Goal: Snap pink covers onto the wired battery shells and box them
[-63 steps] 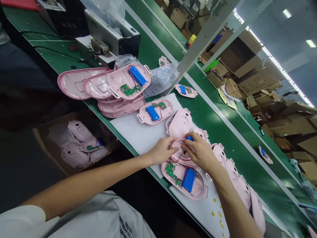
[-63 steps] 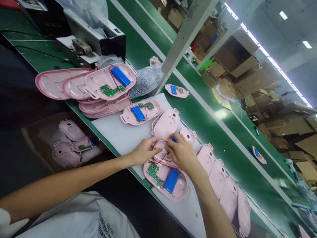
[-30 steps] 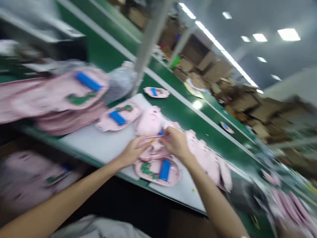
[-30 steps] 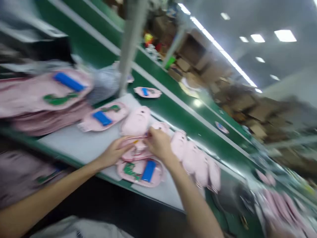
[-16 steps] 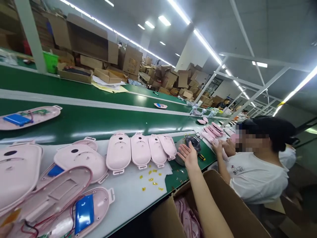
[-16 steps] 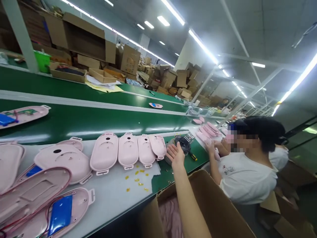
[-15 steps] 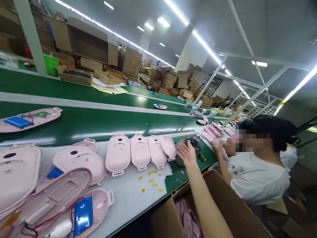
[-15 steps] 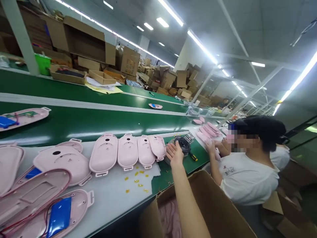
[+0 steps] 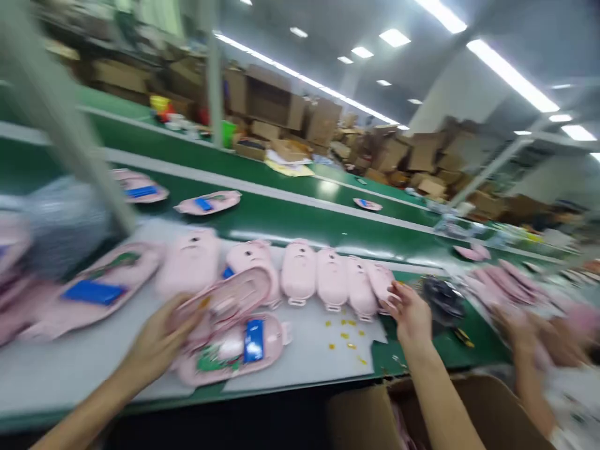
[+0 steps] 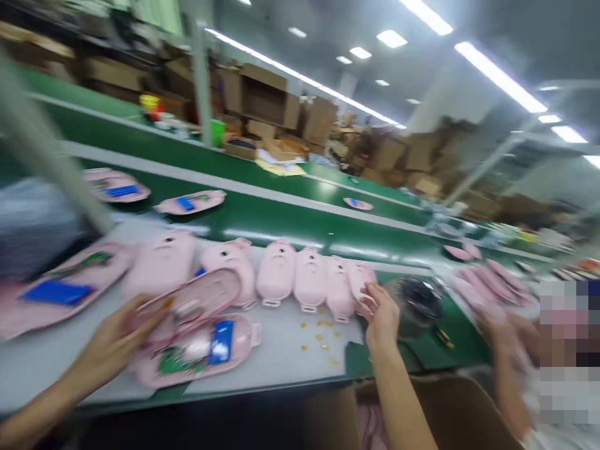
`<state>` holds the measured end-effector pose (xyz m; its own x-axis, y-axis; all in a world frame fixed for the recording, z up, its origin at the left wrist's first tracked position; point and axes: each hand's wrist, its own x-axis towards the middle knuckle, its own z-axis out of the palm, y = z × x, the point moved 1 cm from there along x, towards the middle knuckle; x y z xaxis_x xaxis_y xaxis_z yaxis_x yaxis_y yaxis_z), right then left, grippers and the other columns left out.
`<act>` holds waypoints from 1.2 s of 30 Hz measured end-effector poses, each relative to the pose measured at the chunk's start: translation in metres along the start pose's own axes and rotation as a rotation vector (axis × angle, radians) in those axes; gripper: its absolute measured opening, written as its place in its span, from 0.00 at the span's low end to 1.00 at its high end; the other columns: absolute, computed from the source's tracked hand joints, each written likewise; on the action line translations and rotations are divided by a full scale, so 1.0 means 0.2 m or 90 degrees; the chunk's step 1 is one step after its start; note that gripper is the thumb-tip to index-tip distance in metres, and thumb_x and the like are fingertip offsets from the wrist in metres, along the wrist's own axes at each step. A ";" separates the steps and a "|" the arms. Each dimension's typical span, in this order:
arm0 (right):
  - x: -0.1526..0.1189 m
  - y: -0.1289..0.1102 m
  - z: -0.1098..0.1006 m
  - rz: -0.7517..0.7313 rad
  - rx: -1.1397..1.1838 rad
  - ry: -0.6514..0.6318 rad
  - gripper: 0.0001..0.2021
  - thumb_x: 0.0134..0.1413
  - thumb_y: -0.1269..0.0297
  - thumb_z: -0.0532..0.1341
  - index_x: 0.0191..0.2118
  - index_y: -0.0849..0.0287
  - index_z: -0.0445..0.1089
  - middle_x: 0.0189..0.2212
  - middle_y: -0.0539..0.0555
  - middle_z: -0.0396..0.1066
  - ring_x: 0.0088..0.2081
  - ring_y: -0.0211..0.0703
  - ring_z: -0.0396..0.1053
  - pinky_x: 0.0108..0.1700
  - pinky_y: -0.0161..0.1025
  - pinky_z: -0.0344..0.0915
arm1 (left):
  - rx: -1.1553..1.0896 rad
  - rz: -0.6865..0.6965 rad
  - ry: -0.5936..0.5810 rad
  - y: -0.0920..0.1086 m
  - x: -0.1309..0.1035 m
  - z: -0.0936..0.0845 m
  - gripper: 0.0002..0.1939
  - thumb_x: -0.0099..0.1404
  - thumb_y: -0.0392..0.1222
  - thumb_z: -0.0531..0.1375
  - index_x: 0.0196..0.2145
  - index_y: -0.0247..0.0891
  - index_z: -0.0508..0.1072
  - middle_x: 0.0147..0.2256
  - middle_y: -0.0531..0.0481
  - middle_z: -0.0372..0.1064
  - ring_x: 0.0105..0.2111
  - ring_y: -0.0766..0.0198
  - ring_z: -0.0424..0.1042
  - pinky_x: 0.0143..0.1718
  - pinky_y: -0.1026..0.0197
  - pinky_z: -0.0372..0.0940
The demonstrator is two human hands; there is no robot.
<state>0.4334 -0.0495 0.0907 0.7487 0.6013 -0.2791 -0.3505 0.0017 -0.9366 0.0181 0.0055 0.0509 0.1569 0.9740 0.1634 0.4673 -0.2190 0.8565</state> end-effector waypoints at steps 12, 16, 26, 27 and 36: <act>-0.85 0.63 0.89 -0.741 -0.645 -0.910 0.11 0.63 0.68 0.48 0.36 0.57 0.66 0.33 0.54 0.67 0.37 0.42 0.64 0.40 0.39 0.60 | -0.365 -0.032 0.086 -0.14 -0.08 0.08 0.16 0.62 0.44 0.58 0.45 0.32 0.67 0.41 0.46 0.70 0.42 0.59 0.69 0.48 0.58 0.64; -0.85 0.64 0.84 -0.674 -0.683 -0.863 0.10 0.65 0.65 0.47 0.34 0.57 0.63 0.32 0.51 0.64 0.34 0.39 0.63 0.38 0.36 0.58 | -0.427 -0.018 0.088 -0.18 -0.10 0.10 0.15 0.61 0.42 0.58 0.45 0.33 0.68 0.42 0.47 0.70 0.44 0.60 0.68 0.50 0.59 0.62; -0.97 0.69 0.87 -0.841 -0.909 -0.694 0.10 0.62 0.65 0.52 0.32 0.57 0.69 0.32 0.55 0.63 0.33 0.43 0.62 0.29 0.37 0.50 | -0.690 -0.087 0.021 -0.11 -0.18 0.08 0.17 0.60 0.48 0.58 0.42 0.34 0.69 0.30 0.52 0.67 0.26 0.69 0.63 0.25 0.68 0.59; -0.97 0.68 0.87 -0.843 -0.915 -0.684 0.10 0.61 0.65 0.54 0.31 0.56 0.70 0.31 0.56 0.64 0.34 0.44 0.63 0.29 0.38 0.50 | -0.690 -0.077 0.012 -0.11 -0.19 0.08 0.18 0.61 0.49 0.57 0.43 0.34 0.70 0.30 0.51 0.66 0.25 0.69 0.62 0.25 0.68 0.58; -0.94 0.67 0.89 -0.702 -0.965 -0.529 0.17 0.51 0.51 0.63 0.19 0.55 0.67 0.20 0.54 0.67 0.24 0.43 0.63 0.25 0.38 0.47 | -0.649 0.002 -0.014 -0.16 -0.21 0.08 0.23 0.59 0.43 0.58 0.51 0.33 0.68 0.47 0.42 0.70 0.47 0.54 0.69 0.47 0.57 0.65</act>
<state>0.1459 -0.0203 0.0563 -0.2632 0.9541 0.1426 0.9524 0.2805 -0.1193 0.0101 -0.0303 0.0099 0.1782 0.9698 0.1663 -0.4954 -0.0576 0.8667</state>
